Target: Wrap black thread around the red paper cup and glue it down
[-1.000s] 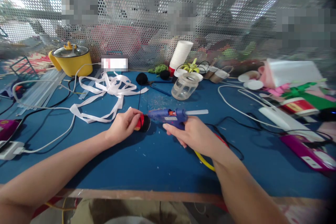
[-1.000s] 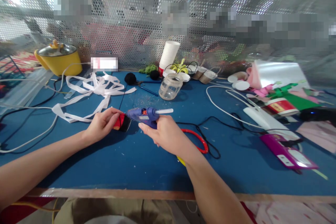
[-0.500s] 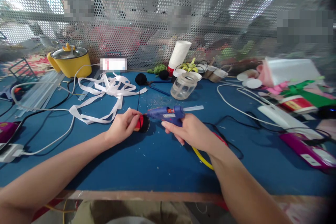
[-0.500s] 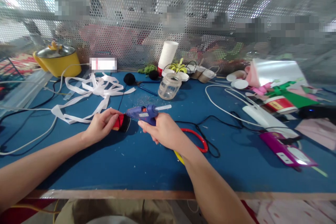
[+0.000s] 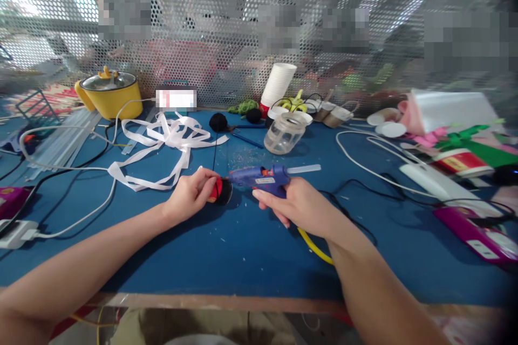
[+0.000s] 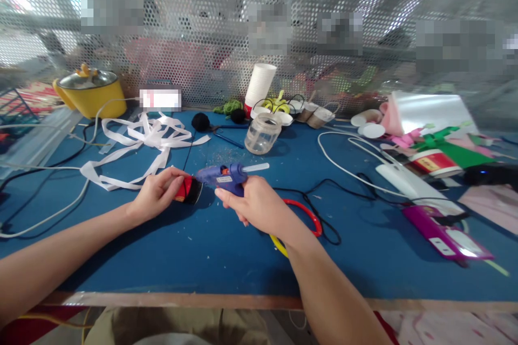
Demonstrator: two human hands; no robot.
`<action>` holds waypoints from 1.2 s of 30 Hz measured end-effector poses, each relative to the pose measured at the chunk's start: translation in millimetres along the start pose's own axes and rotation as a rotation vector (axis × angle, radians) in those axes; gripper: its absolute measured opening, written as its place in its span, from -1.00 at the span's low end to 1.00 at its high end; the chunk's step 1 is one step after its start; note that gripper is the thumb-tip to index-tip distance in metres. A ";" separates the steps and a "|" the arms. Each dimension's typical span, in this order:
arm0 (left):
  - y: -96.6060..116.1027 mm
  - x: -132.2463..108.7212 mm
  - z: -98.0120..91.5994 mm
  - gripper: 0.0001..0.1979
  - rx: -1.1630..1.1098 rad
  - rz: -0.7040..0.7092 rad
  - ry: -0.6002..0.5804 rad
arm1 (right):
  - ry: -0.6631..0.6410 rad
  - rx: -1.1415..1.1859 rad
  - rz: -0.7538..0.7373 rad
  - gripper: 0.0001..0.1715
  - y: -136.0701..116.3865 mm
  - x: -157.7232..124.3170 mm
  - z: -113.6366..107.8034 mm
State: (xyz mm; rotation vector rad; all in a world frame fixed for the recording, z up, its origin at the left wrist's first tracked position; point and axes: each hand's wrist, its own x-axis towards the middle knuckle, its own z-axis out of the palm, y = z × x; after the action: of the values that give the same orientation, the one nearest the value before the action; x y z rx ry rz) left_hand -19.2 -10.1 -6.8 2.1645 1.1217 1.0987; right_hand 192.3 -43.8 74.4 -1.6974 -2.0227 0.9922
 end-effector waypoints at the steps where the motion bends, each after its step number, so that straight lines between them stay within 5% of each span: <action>1: -0.1 0.1 0.2 -0.80 -0.004 0.001 0.001 | -0.006 -0.001 0.005 -0.62 -0.1 -0.5 -0.6; 36: -0.8 0.2 0.6 -0.76 0.000 -0.048 0.001 | 0.024 -0.042 0.029 -0.61 -3.7 -8.0 1.6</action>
State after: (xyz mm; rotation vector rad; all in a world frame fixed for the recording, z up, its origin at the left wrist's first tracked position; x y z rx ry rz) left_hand -19.1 -9.5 -7.5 2.1261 1.1684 1.0792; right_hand 190.5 -52.0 77.3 -1.7558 -2.0232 0.9405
